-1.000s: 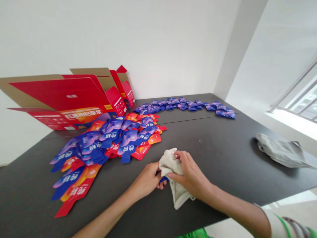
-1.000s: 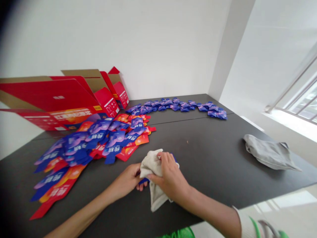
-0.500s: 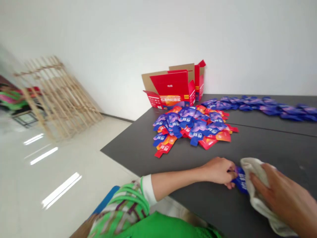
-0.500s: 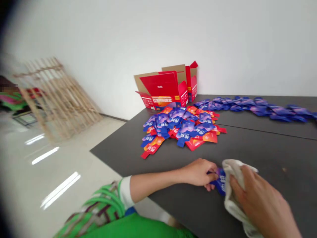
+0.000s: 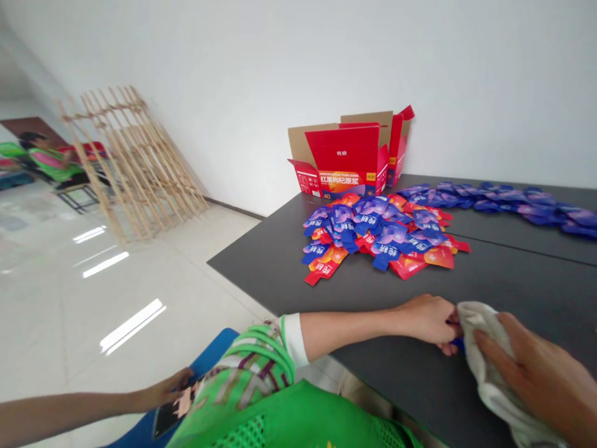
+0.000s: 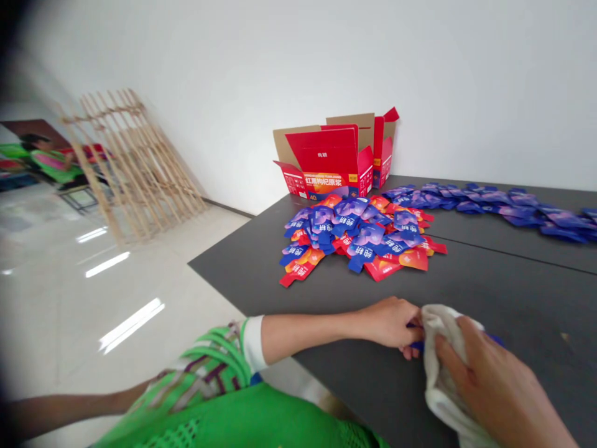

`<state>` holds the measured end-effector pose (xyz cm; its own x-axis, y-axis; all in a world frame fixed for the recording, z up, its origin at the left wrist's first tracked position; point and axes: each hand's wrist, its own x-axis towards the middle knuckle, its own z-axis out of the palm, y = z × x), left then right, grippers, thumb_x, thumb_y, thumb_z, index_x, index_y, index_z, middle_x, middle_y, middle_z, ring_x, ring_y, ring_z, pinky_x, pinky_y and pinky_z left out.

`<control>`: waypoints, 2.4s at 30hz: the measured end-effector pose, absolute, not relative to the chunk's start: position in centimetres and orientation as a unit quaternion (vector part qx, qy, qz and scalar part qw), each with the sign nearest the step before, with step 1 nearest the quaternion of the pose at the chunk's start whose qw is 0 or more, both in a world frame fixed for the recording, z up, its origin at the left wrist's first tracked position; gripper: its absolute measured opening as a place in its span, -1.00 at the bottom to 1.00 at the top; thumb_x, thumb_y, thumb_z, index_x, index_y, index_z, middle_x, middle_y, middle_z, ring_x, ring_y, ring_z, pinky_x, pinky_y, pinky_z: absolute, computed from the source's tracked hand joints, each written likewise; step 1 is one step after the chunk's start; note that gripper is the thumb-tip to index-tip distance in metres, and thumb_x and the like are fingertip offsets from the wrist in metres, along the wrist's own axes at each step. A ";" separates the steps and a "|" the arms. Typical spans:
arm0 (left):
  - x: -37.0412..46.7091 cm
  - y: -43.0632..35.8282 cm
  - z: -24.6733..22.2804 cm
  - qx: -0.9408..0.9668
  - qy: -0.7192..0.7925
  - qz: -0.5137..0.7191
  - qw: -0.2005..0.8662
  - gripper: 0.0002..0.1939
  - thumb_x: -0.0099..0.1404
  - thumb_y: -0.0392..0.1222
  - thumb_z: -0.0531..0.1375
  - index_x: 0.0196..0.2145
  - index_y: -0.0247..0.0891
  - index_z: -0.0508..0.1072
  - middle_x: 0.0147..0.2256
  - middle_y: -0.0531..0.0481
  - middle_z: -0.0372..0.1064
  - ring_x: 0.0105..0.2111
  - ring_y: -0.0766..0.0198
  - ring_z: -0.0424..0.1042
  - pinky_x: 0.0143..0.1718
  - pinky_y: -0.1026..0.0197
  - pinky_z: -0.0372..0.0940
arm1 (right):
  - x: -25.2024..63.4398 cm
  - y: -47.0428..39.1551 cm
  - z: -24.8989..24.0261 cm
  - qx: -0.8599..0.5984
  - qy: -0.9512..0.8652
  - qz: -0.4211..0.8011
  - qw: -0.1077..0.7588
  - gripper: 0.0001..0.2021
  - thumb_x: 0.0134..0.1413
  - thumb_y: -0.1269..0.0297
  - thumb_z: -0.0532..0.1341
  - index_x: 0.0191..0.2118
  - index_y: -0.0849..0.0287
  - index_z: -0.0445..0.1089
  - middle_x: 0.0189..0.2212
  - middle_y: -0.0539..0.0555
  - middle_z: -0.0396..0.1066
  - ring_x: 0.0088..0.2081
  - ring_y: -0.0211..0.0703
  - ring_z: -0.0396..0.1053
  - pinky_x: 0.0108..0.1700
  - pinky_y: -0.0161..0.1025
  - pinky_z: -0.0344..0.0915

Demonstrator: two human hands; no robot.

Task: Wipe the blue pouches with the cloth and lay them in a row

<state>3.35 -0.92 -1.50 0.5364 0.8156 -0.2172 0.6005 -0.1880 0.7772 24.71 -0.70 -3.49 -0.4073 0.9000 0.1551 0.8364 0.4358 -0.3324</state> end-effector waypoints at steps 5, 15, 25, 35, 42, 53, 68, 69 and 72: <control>3.2 -1.1 -1.2 0.752 0.457 0.128 0.458 -0.90 0.24 -0.30 0.06 -0.35 -0.27 0.38 -0.53 0.10 0.45 -0.46 0.35 0.49 -0.34 0.35 0.32 | 24.2 -0.9 -1.4 -0.580 -0.806 0.109 0.033 -0.69 0.14 -0.06 -0.06 -0.24 0.05 0.20 -0.43 0.18 0.43 -0.41 0.13 0.45 -0.42 -0.08 0.19; 3.2 -1.4 -0.7 0.733 0.455 0.161 0.480 -0.86 0.26 -0.30 0.02 -0.34 -0.31 0.37 -0.49 0.04 0.45 -0.52 0.36 0.46 -0.41 0.35 0.32 | 21.7 -2.9 0.0 -0.586 -0.809 0.040 0.036 -0.75 0.24 0.08 -0.10 -0.17 0.12 0.14 -0.32 0.14 0.42 -0.31 0.03 0.44 -0.41 -0.23 0.12; 3.3 -1.4 -1.1 0.716 0.454 0.189 0.495 -0.87 0.24 -0.31 0.01 -0.36 -0.28 0.35 -0.53 0.06 0.42 -0.58 0.35 0.45 -0.52 0.36 0.32 | 21.5 -3.9 1.4 -0.559 -0.828 0.041 0.025 -0.77 0.26 0.20 -0.07 -0.06 0.17 0.14 -0.18 0.15 0.42 -0.22 0.00 0.43 -0.35 -0.25 0.12; 3.3 -1.3 -1.3 0.709 0.453 0.199 0.503 -0.90 0.25 -0.32 0.00 -0.38 -0.28 0.29 -0.52 0.05 0.42 -0.60 0.36 0.43 -0.57 0.37 0.29 | 21.8 -4.9 1.5 -0.532 -0.845 0.045 0.023 -0.75 0.24 0.22 -0.06 -0.04 0.16 0.17 -0.15 0.15 0.41 -0.21 -0.03 0.42 -0.33 -0.25 0.15; 3.3 -1.2 -1.3 0.705 0.454 0.197 0.508 -0.89 0.27 -0.25 0.01 -0.38 -0.28 0.29 -0.51 0.03 0.43 -0.60 0.36 0.43 -0.56 0.37 0.28 | 21.8 -5.2 1.8 -0.544 -0.838 0.039 0.020 -0.74 0.24 0.24 -0.06 -0.03 0.20 0.19 -0.18 0.17 0.42 -0.20 -0.03 0.42 -0.31 -0.26 0.15; 3.3 -1.3 -1.0 0.704 0.461 0.194 0.504 -0.88 0.30 -0.24 -0.01 -0.38 -0.28 0.27 -0.54 0.07 0.41 -0.61 0.38 0.42 -0.59 0.41 0.25 | 22.3 -5.3 2.0 -0.537 -0.842 0.047 0.003 -0.74 0.23 0.26 -0.06 -0.04 0.18 0.21 -0.18 0.18 0.43 -0.22 -0.02 0.43 -0.33 -0.24 0.15; 3.3 -1.3 -0.7 0.712 0.459 0.191 0.495 -0.87 0.30 -0.20 0.00 -0.39 -0.26 0.24 -0.54 0.08 0.41 -0.62 0.37 0.40 -0.58 0.38 0.24 | 22.1 -4.4 2.4 -0.599 -0.799 0.044 -0.009 -0.78 0.23 0.20 -0.06 -0.13 0.16 0.22 -0.30 0.13 0.44 -0.30 -0.01 0.44 -0.41 -0.26 0.09; 3.3 -1.3 -0.7 0.712 0.460 0.191 0.495 -0.87 0.30 -0.20 0.00 -0.39 -0.26 0.24 -0.55 0.08 0.41 -0.63 0.38 0.40 -0.58 0.38 0.24 | 22.1 -4.3 2.4 -0.609 -0.792 0.034 -0.009 -0.78 0.23 0.20 -0.06 -0.15 0.17 0.22 -0.31 0.14 0.44 -0.31 -0.01 0.44 -0.41 -0.26 0.09; 3.2 -1.2 -0.8 0.712 0.458 0.189 0.497 -0.89 0.28 -0.24 0.00 -0.39 -0.27 0.25 -0.53 0.08 0.41 -0.61 0.39 0.41 -0.57 0.39 0.24 | 21.7 -4.4 2.5 -0.554 -0.831 0.042 0.010 -0.79 0.21 0.25 -0.05 -0.11 0.17 0.21 -0.23 0.16 0.43 -0.25 -0.04 0.43 -0.37 -0.27 0.11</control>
<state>3.23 -1.22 -0.79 0.5084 0.8407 -0.1864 0.4651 -0.0858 0.8811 21.72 -4.39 2.50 -0.3859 0.9220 -0.0304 0.9204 0.3826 -0.0804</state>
